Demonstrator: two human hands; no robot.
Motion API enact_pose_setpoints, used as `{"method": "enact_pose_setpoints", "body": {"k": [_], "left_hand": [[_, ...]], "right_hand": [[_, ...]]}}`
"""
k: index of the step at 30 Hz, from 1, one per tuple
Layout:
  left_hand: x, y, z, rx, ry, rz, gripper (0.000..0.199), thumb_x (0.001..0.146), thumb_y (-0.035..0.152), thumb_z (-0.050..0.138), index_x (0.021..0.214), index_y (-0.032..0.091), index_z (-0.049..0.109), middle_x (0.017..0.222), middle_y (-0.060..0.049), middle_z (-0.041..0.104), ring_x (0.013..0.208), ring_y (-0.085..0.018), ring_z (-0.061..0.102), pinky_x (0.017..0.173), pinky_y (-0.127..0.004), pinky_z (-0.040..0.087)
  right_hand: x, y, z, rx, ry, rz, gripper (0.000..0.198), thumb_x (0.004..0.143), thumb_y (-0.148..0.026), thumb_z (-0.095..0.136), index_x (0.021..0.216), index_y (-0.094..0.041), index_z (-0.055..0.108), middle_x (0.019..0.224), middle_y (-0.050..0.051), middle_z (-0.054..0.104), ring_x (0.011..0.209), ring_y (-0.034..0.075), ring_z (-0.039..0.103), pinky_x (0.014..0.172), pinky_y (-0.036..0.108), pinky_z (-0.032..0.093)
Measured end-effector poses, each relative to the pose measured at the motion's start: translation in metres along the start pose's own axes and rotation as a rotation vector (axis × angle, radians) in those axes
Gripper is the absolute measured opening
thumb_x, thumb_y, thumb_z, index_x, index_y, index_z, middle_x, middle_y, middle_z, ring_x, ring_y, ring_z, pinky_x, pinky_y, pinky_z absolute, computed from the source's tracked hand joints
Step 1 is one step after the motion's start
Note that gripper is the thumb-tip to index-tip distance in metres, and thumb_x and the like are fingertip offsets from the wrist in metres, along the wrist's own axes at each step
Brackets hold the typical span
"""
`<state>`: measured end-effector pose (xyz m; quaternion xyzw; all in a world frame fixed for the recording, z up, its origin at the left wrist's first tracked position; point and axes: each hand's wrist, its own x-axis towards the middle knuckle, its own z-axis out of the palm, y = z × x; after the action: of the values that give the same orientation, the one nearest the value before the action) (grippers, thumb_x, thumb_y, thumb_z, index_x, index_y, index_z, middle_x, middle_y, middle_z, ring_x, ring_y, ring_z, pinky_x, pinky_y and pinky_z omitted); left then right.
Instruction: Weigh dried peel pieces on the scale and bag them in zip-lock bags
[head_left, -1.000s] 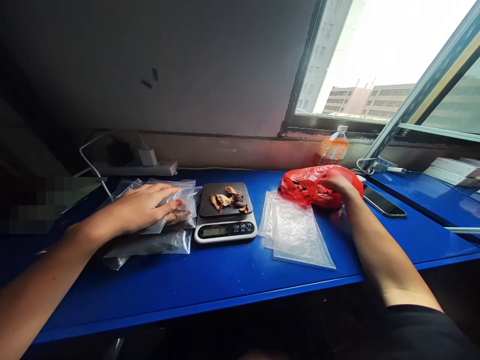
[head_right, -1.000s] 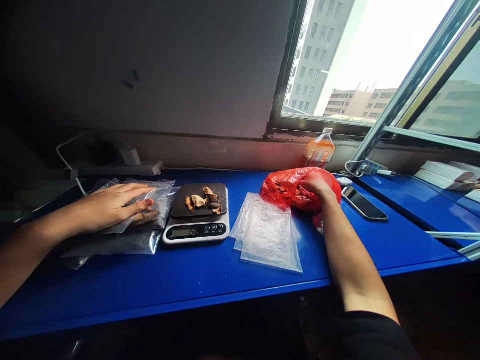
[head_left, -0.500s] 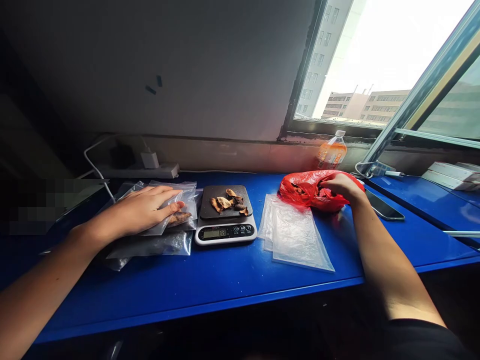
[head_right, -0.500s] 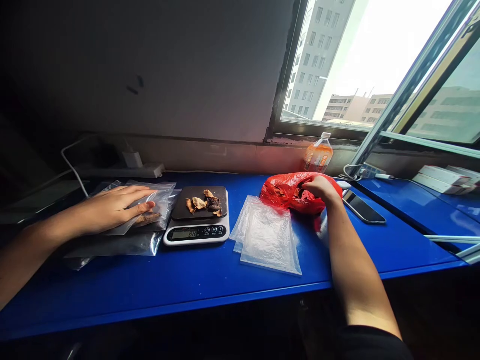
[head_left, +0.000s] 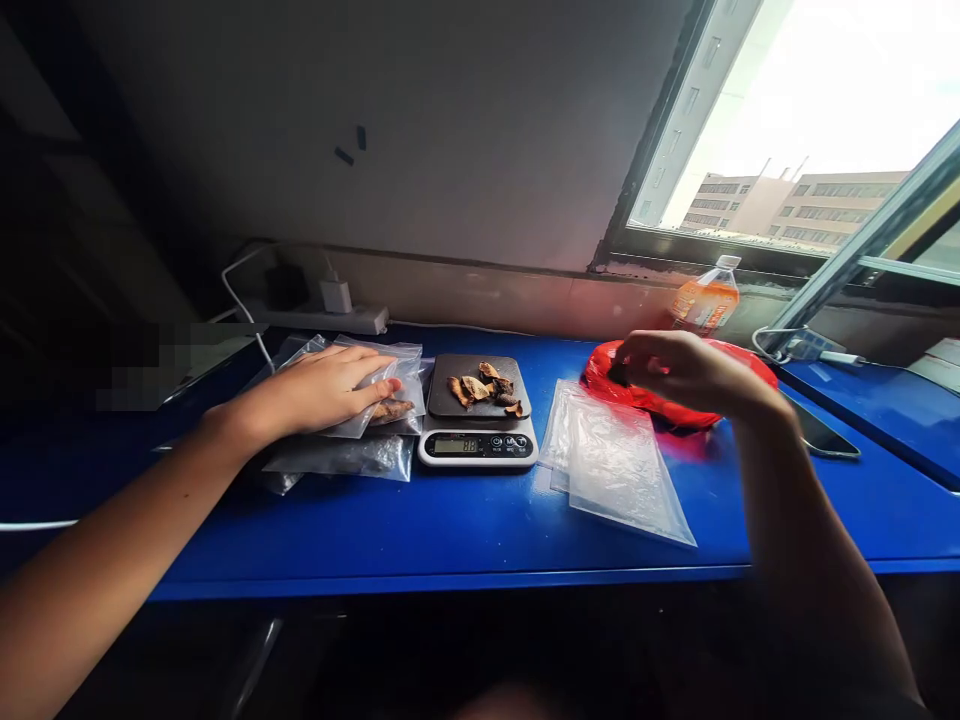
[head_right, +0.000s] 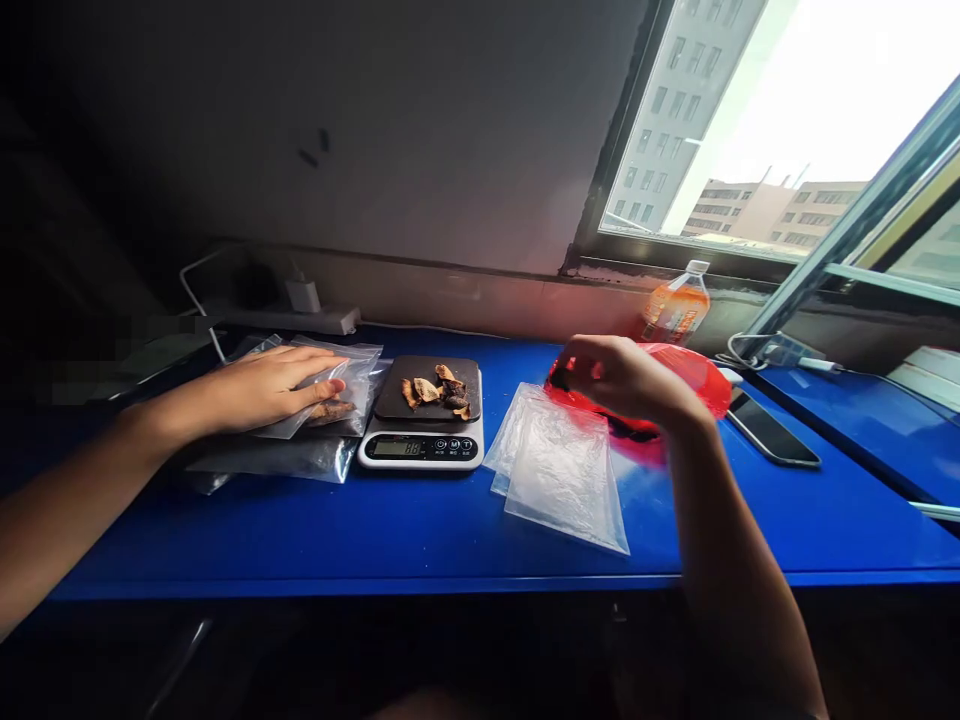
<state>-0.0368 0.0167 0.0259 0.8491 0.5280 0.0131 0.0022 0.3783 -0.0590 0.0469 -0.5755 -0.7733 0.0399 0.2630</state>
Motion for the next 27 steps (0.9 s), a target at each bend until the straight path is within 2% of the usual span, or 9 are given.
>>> {"method": "enact_pose_setpoints", "body": {"k": [2,4,8,14,20,23,27], "left_hand": [[-0.001,0.001,-0.001,-0.007,-0.007,0.003,0.065,0.099,0.055,0.027,0.146,0.017,0.050,0.156,-0.011,0.046,0.141,-0.032,0.040,0.116,-0.049,0.030],[-0.003,0.003,-0.002,-0.013,-0.009,0.006,0.067,0.099,0.055,0.025,0.147,0.015,0.049,0.156,-0.012,0.046,0.141,-0.033,0.040,0.115,-0.049,0.030],[-0.004,0.004,-0.002,0.002,-0.007,-0.004,0.070,0.097,0.057,0.023,0.149,0.015,0.047,0.157,-0.010,0.045,0.142,-0.032,0.040,0.115,-0.046,0.031],[-0.001,0.000,0.002,0.029,0.004,0.013,0.073,0.093,0.060,0.024,0.147,0.019,0.050,0.155,-0.008,0.047,0.141,-0.031,0.042,0.116,-0.044,0.032],[-0.001,0.002,0.002,0.052,0.004,-0.002,0.071,0.093,0.057,0.025,0.147,0.020,0.051,0.155,-0.007,0.048,0.140,-0.031,0.044,0.114,-0.042,0.033],[-0.002,0.003,0.002,0.054,0.012,0.007,0.071,0.093,0.058,0.024,0.145,0.020,0.053,0.154,-0.008,0.049,0.139,-0.032,0.045,0.113,-0.044,0.034],[-0.001,0.002,0.002,0.047,0.016,0.019,0.072,0.093,0.060,0.023,0.143,0.019,0.055,0.154,-0.009,0.049,0.138,-0.033,0.045,0.113,-0.046,0.034]], "right_hand": [[0.006,-0.027,0.026,0.066,0.019,-0.090,0.016,0.084,-0.033,0.063,0.091,-0.020,0.070,0.076,0.003,0.070,0.061,0.013,0.060,0.056,0.025,0.046],[0.014,-0.046,0.052,0.108,0.037,-0.157,0.011,0.084,-0.023,0.061,0.090,-0.019,0.070,0.076,0.003,0.070,0.063,0.012,0.060,0.058,0.024,0.046],[0.028,-0.059,0.083,0.132,0.090,-0.241,0.011,0.086,-0.017,0.061,0.084,-0.017,0.071,0.077,0.004,0.071,0.066,0.012,0.061,0.063,0.024,0.047],[0.034,-0.056,0.089,0.085,0.127,-0.263,0.017,0.088,-0.016,0.058,0.087,-0.016,0.076,0.083,0.007,0.073,0.068,0.013,0.064,0.065,0.025,0.048],[0.029,-0.058,0.098,0.054,0.200,-0.181,0.013,0.087,-0.016,0.061,0.094,-0.018,0.071,0.082,0.004,0.074,0.068,0.013,0.064,0.067,0.025,0.047],[0.028,-0.060,0.104,0.058,0.212,-0.224,0.010,0.088,-0.017,0.060,0.088,-0.019,0.070,0.083,0.004,0.074,0.070,0.013,0.064,0.068,0.025,0.047],[0.029,-0.061,0.107,0.034,0.236,-0.269,0.015,0.091,-0.018,0.057,0.088,-0.019,0.072,0.089,0.006,0.076,0.076,0.015,0.067,0.072,0.027,0.049]]}}
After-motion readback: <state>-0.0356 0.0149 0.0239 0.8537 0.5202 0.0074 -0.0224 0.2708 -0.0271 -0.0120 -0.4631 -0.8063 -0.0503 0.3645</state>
